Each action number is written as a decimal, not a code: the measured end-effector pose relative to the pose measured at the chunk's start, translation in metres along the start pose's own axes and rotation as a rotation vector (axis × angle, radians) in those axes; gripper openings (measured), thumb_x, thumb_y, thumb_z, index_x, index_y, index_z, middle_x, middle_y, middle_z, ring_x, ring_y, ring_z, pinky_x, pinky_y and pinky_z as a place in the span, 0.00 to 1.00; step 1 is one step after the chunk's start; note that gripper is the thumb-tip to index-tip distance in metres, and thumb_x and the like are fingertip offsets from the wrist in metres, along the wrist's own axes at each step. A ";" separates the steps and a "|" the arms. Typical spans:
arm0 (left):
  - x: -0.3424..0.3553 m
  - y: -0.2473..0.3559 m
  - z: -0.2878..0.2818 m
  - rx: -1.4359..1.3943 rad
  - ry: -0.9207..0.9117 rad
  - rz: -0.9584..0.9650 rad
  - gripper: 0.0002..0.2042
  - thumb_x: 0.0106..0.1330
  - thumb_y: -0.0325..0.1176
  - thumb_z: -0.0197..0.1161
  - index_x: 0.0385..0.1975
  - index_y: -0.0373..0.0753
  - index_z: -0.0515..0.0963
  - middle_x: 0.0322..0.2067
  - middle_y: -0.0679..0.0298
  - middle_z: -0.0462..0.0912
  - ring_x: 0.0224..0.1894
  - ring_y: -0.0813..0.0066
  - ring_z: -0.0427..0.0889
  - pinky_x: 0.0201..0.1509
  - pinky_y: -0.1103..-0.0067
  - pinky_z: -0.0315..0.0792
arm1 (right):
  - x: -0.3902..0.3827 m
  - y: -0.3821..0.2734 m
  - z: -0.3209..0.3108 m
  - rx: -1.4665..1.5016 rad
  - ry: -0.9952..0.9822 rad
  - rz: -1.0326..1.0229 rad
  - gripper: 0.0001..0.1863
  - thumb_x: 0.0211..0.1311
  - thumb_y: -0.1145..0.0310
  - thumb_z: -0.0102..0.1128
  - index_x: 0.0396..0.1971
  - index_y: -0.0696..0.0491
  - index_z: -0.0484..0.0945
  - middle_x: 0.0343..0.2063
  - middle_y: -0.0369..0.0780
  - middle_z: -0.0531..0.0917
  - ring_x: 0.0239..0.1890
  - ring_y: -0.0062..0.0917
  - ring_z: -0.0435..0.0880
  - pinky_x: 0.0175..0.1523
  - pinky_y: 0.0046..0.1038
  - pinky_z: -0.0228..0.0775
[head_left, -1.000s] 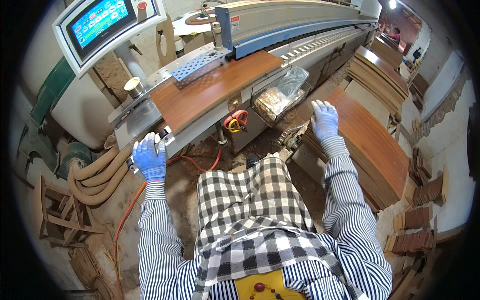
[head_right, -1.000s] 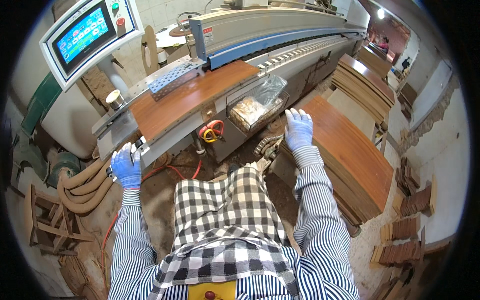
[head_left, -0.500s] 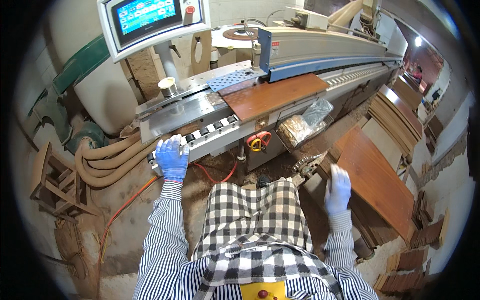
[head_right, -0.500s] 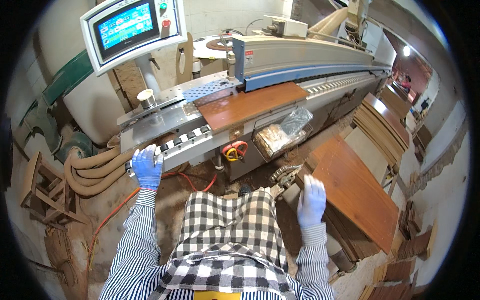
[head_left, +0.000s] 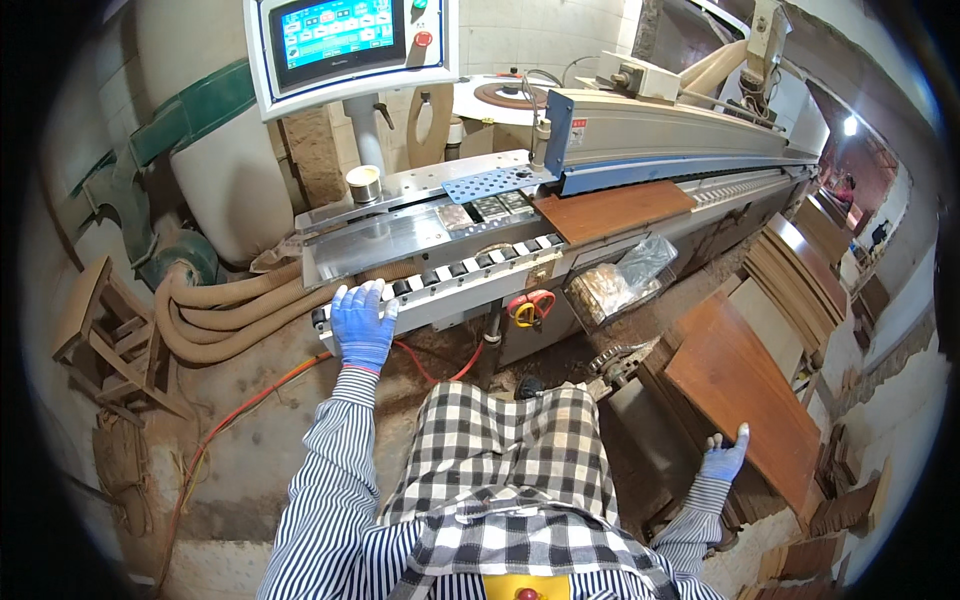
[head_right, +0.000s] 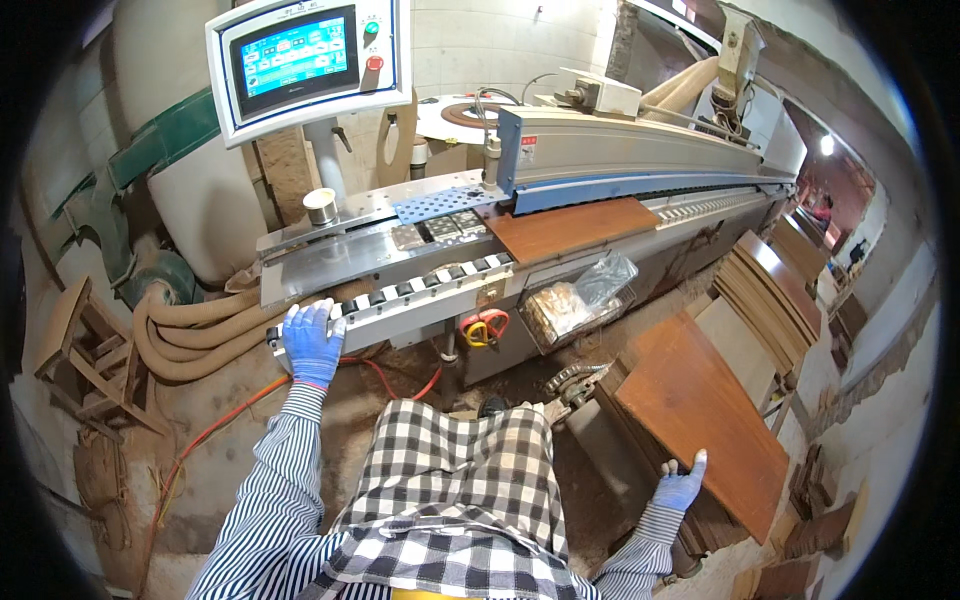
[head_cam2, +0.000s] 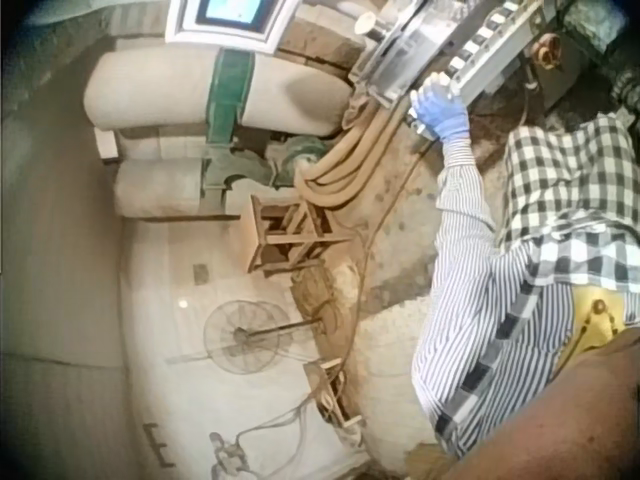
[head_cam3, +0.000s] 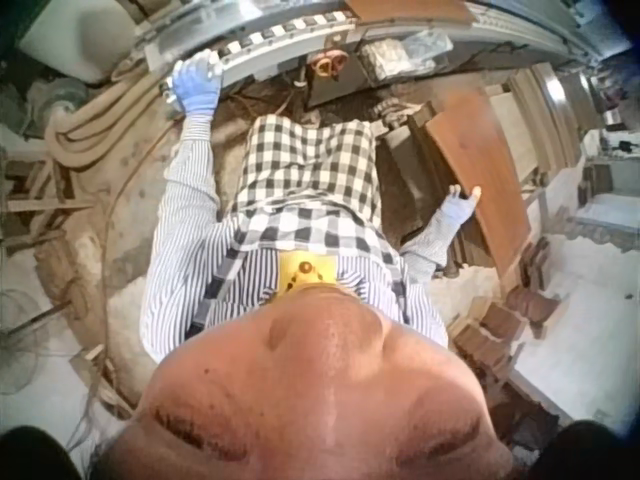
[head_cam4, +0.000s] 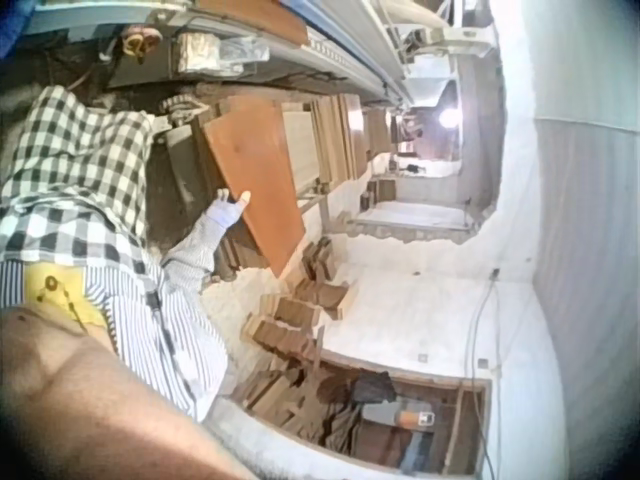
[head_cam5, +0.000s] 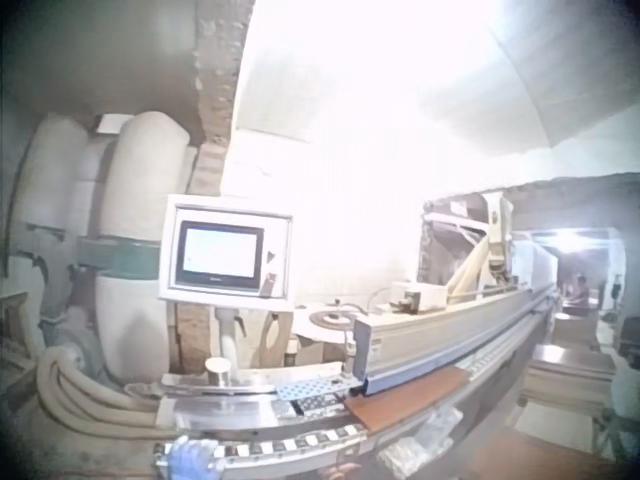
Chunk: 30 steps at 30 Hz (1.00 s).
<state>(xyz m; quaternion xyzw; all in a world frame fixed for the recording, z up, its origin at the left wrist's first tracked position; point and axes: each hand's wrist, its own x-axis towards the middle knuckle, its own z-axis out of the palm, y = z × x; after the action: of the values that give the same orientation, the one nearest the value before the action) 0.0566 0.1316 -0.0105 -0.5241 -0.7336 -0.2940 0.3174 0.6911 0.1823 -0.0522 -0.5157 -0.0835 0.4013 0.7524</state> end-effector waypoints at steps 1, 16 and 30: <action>0.000 -0.001 -0.001 0.001 0.000 -0.002 0.20 0.58 0.43 0.65 0.48 0.41 0.78 0.44 0.60 0.81 0.51 0.66 0.76 0.68 0.64 0.57 | -0.013 0.001 0.005 0.016 -0.090 0.034 0.26 0.52 0.47 0.69 0.44 0.46 0.73 0.34 0.36 0.77 0.23 0.24 0.71 0.27 0.26 0.65; 0.000 -0.009 -0.013 -0.047 -0.091 0.069 0.25 0.58 0.46 0.65 0.53 0.41 0.75 0.50 0.58 0.78 0.55 0.63 0.74 0.68 0.63 0.57 | -0.043 -0.031 -0.042 0.083 -0.121 0.057 0.14 0.52 0.55 0.70 0.30 0.48 0.77 0.20 0.31 0.77 0.19 0.21 0.71 0.27 0.25 0.64; -0.028 0.055 -0.116 -0.221 -0.300 0.286 0.39 0.54 0.63 0.62 0.59 0.38 0.70 0.62 0.49 0.65 0.66 0.49 0.61 0.70 0.57 0.50 | -0.159 0.062 0.129 -0.036 -1.011 0.416 0.11 0.66 0.64 0.54 0.41 0.56 0.74 0.29 0.37 0.79 0.25 0.22 0.77 0.37 0.30 0.75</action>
<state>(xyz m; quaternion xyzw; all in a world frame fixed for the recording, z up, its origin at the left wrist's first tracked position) 0.1343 0.0416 0.0461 -0.6922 -0.6541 -0.2433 0.1840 0.4842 0.1733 0.0000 -0.2770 -0.3380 0.7381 0.5141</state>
